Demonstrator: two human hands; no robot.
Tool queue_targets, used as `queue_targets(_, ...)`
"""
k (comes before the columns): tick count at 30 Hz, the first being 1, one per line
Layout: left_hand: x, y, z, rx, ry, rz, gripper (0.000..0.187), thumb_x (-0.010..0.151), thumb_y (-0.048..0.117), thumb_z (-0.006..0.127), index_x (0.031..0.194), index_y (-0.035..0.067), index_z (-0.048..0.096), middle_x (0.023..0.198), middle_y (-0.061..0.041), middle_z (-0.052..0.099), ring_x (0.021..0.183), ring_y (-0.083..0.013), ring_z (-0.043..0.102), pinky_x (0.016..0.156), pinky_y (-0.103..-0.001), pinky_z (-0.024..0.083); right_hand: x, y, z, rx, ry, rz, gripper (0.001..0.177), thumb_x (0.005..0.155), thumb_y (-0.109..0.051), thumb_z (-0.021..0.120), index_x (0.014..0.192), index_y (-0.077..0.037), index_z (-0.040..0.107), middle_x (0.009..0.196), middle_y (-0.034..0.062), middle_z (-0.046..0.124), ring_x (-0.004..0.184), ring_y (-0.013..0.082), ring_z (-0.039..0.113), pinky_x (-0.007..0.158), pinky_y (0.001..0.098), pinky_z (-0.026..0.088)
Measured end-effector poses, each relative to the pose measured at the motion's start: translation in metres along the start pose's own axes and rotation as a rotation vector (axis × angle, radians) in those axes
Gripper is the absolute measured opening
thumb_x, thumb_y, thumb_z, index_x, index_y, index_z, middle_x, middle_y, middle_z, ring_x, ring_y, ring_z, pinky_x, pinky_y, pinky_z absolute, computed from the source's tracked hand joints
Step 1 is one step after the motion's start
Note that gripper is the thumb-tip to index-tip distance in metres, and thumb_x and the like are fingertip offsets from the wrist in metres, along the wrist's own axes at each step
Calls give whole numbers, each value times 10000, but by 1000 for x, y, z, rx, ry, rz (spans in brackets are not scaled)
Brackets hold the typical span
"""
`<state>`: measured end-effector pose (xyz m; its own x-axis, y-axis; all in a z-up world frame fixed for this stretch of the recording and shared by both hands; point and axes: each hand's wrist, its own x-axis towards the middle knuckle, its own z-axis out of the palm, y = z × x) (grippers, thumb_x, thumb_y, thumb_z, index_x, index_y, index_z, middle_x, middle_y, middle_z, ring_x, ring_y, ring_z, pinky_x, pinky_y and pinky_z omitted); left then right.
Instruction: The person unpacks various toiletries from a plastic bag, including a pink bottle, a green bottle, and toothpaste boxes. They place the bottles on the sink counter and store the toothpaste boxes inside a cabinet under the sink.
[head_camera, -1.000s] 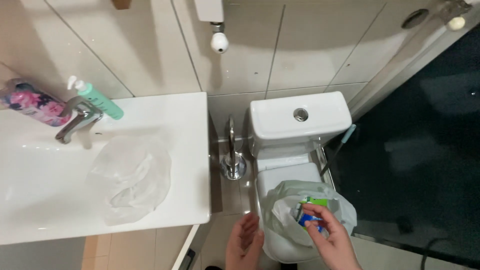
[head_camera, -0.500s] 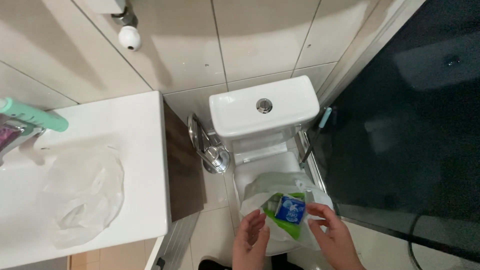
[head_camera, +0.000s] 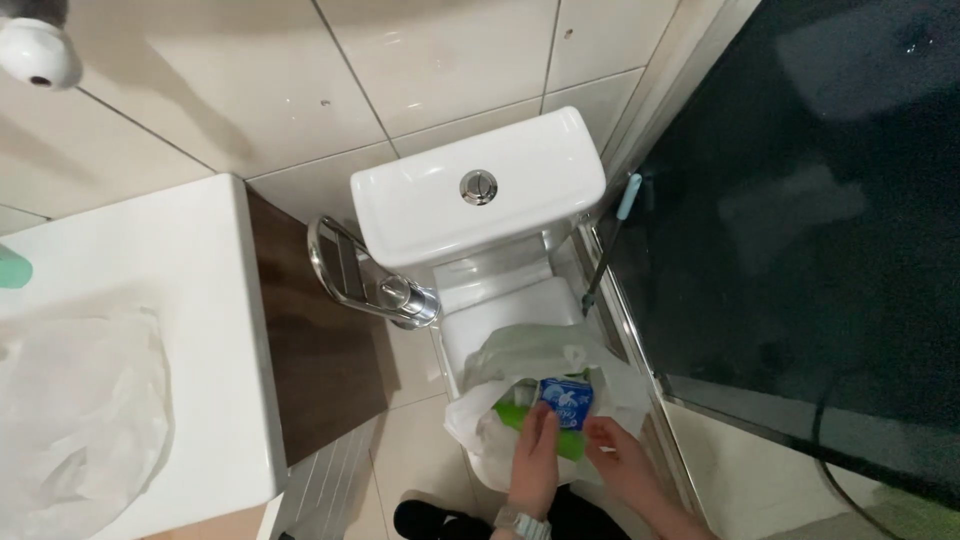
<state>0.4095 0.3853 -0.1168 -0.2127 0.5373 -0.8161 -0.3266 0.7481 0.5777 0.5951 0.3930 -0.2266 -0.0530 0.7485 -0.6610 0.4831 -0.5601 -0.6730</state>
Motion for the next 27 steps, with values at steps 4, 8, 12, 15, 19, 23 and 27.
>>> queue_targets(4,59,-60,17,179,-51,28,750,952,606,441,1558,166,405,1600,-46,455,1471,-217,438,1195,-339,331,18,35,18,-231,-86,-16,288,928,-191,648,1215,-209,674,1164,16,777,1068,153,743,922,293,551)
queue_targets(8,71,-75,19,164,-42,-58,813,946,646,366,1631,222,257,1700,-2,268,1564,-211,269,1274,-372,223,20,21,30,-225,-174,-64,212,898,-156,616,1055,-133,757,1042,72,819,940,223,769,788,345,568)
queue_targets(12,74,-99,12,45,31,-115,869,928,632,460,1628,164,242,1697,-59,263,1570,-226,256,1278,-355,209,48,76,49,-211,-153,123,219,934,-242,656,1100,-113,720,1096,88,788,1006,235,746,832,361,566)
queue_targets(15,77,-123,4,55,16,-130,822,963,565,458,1633,154,217,1719,-5,208,1585,-162,204,1284,-300,142,64,104,60,-514,-143,127,227,828,-265,631,999,-117,654,1005,103,777,946,302,766,720,418,553)
queue_targets(19,76,-142,-6,62,69,-127,836,945,580,466,1623,145,242,1705,-25,244,1578,-149,227,1280,-297,125,67,104,62,-418,-85,152,394,798,-354,660,1115,-123,689,1147,153,744,1088,377,718,848,476,558)
queue_targets(23,90,-171,-15,35,168,-1,717,979,461,493,1589,117,343,1644,-75,394,1521,-197,362,1261,-296,214,71,101,63,-435,-90,196,494,728,-302,672,1197,-148,691,1205,134,739,1102,361,720,867,451,560)
queue_targets(27,78,-153,-21,73,154,117,645,1001,411,467,1560,101,389,1597,-99,466,1492,-226,406,1240,-315,220,68,101,57,-452,-164,67,552,652,-297,794,1179,-150,714,1182,75,772,1084,272,744,817,400,567)
